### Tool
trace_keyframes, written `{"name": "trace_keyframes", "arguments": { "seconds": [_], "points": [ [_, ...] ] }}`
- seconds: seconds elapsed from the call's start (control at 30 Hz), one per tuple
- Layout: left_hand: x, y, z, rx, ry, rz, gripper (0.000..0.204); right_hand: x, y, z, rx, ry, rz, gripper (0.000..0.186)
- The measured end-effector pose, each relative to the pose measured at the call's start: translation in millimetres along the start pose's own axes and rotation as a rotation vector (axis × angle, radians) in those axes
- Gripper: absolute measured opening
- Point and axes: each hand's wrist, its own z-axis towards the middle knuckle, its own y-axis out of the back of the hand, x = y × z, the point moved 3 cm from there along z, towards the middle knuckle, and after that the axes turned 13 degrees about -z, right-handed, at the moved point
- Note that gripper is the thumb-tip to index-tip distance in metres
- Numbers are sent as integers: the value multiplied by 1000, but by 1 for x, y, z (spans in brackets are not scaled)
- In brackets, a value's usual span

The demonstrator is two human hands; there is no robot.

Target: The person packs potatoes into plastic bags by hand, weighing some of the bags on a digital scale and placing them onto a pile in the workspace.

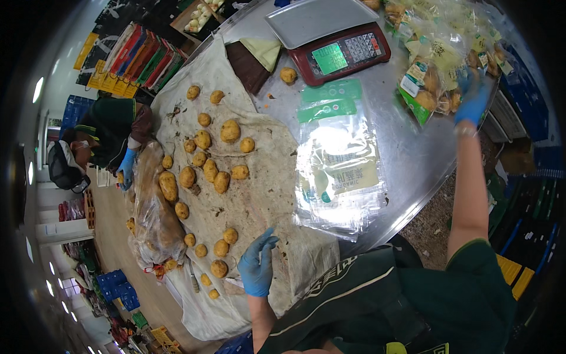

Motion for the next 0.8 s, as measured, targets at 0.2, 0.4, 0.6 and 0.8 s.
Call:
{"name": "trace_keyframes", "arguments": {
  "seconds": [0.2,0.4,0.6,0.8],
  "points": [
    [23,-19,13,42,51,34,28,-43,-41,-268,1259,678,-843,21],
    [47,-51,7,255,43,-35,30,-92,-61,-265,1336,702,-819,16],
    [-19,-62,24,434,-211,-326,30,-51,-80,-279,1241,685,-810,14],
    [87,-164,75,218,-205,490,33,-70,-94,-297,1155,100,-560,15]
  ]
}}
